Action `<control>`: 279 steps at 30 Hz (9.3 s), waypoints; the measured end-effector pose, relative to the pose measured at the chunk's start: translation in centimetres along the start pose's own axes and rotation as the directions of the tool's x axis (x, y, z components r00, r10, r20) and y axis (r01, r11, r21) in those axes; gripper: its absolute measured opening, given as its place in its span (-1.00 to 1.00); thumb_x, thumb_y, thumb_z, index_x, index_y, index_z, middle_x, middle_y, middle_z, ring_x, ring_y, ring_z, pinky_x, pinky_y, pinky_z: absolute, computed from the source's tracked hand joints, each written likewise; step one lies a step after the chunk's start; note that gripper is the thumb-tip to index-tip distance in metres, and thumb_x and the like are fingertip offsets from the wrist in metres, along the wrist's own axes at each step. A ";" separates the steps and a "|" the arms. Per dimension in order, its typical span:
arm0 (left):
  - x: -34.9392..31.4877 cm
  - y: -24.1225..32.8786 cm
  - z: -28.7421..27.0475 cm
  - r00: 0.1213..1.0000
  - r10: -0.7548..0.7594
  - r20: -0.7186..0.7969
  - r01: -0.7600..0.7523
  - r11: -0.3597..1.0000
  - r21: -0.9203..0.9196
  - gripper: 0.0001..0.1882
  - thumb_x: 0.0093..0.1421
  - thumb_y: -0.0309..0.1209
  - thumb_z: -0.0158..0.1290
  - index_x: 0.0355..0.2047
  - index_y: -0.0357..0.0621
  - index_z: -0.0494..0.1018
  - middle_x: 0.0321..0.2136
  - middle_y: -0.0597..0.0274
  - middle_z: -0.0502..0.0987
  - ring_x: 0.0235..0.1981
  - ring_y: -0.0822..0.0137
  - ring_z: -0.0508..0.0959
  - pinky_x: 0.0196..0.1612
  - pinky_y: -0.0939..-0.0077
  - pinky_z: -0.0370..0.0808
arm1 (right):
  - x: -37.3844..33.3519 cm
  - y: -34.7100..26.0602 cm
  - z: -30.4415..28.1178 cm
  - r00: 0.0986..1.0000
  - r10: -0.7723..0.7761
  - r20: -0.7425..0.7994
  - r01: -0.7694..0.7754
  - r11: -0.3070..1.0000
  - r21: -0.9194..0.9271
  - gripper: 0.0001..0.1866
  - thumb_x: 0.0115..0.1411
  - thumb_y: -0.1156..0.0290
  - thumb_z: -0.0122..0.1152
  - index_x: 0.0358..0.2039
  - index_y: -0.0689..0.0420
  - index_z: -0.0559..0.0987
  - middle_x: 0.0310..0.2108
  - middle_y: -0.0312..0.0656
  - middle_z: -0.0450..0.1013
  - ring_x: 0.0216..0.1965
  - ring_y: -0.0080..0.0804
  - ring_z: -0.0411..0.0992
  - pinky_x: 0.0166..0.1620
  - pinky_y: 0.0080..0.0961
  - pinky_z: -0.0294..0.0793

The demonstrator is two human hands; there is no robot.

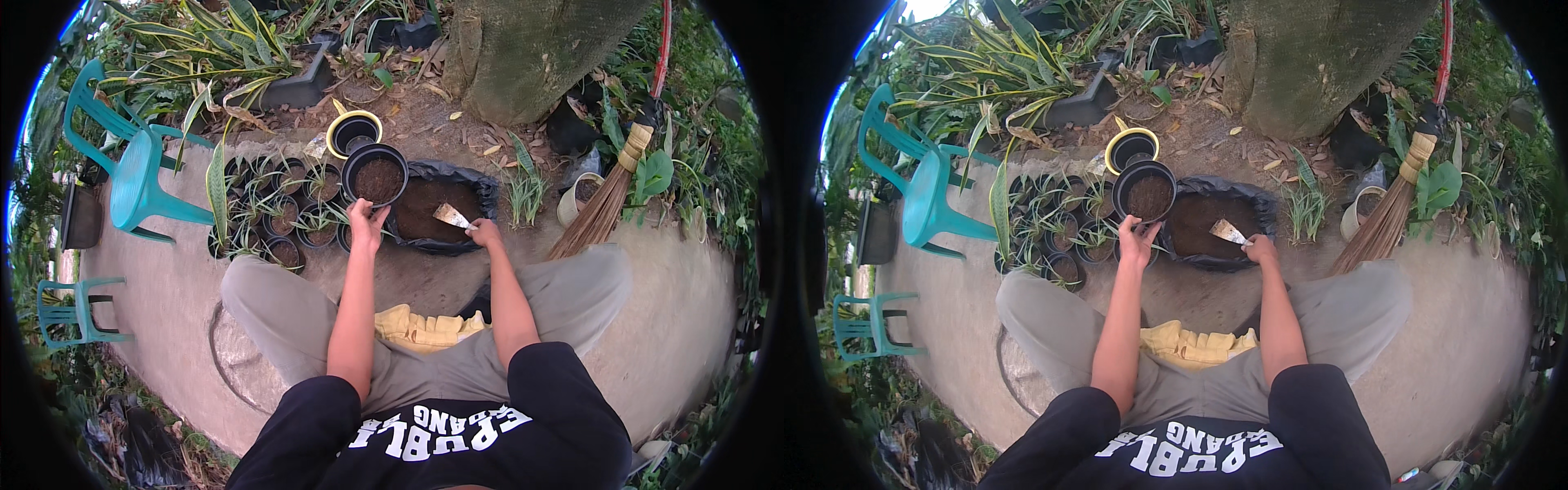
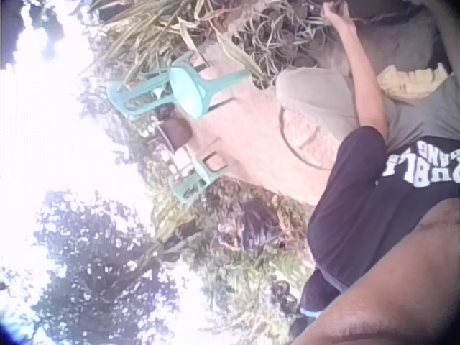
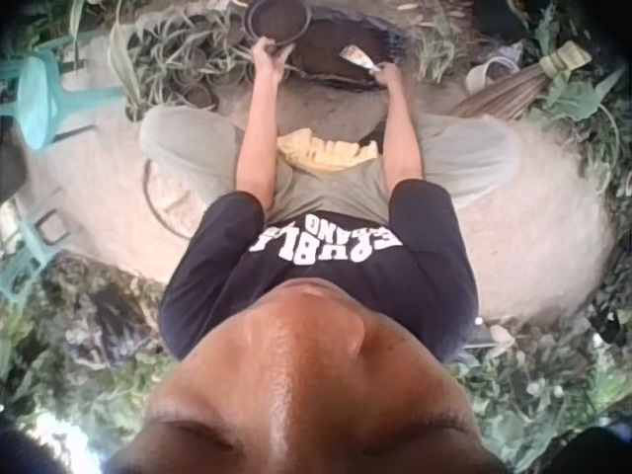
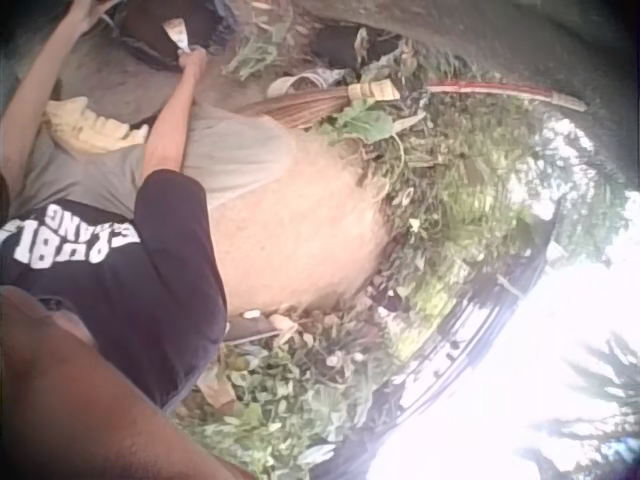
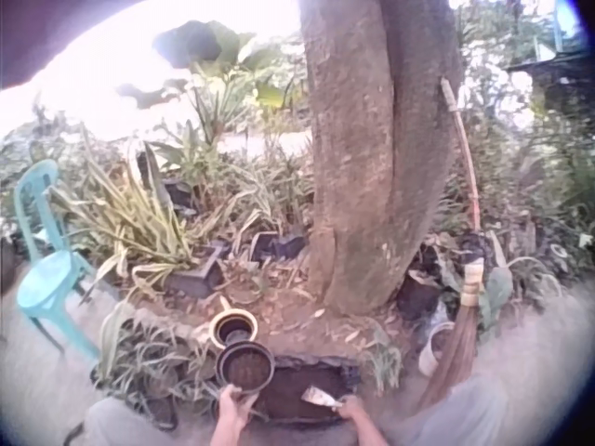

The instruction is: The person fills a black plastic pot with soil using a trowel, places a small green plant into the pot, and firms the soil around the base of the plant.

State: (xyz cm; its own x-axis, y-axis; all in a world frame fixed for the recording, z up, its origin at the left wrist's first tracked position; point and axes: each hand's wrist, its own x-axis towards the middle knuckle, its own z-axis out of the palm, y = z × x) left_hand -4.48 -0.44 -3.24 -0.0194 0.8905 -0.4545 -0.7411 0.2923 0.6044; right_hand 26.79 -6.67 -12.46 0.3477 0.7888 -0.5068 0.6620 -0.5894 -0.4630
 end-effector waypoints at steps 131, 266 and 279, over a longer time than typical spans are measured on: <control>-4.3 2.3 0.5 0.997 0.062 0.050 -0.067 0.993 0.100 -0.65 0.06 -0.45 -0.05 -0.16 -0.10 0.11 -0.10 0.02 0.33 -0.08 0.02 0.44 0.05 0.04 0.50 | -1.7 -1.3 3.7 0.983 -0.125 0.131 0.138 0.986 -0.093 -0.61 0.03 0.18 0.40 -0.12 -0.02 0.65 -0.11 -0.07 0.56 -0.03 -0.13 0.51 0.06 -0.28 0.45; 0.5 -13.8 -0.6 0.985 -0.168 -0.034 0.151 0.758 0.635 -0.53 0.34 -0.30 -0.03 0.23 -0.05 0.26 -0.13 0.06 0.55 -0.43 0.18 0.65 -0.44 0.34 0.67 | -2.6 -13.5 -2.7 1.000 0.000 0.031 0.012 0.923 -0.385 -0.72 -0.09 0.56 0.26 -0.29 0.27 0.66 -0.18 0.10 0.56 -0.08 -0.05 0.54 -0.02 -0.28 0.54; 1.2 -13.8 -1.5 0.977 0.097 0.189 -0.208 0.252 0.945 -0.21 0.25 -0.26 0.09 0.38 0.14 -0.09 0.23 -0.04 0.26 0.14 -0.03 0.39 0.13 0.09 0.42 | -5.5 -11.7 -2.9 0.916 -0.385 -0.112 0.348 0.902 -0.257 -0.60 -0.03 0.39 0.39 -0.14 0.19 0.58 -0.14 0.05 0.52 -0.13 0.04 0.52 -0.08 -0.18 0.55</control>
State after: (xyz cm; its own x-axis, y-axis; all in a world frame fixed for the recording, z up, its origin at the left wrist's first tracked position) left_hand 4.73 -3.94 -13.05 0.0358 0.9646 -0.2614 0.4510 0.2178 0.8655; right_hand 19.00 -3.61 -2.12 0.1377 0.9692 -0.2043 0.8884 -0.2120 -0.4072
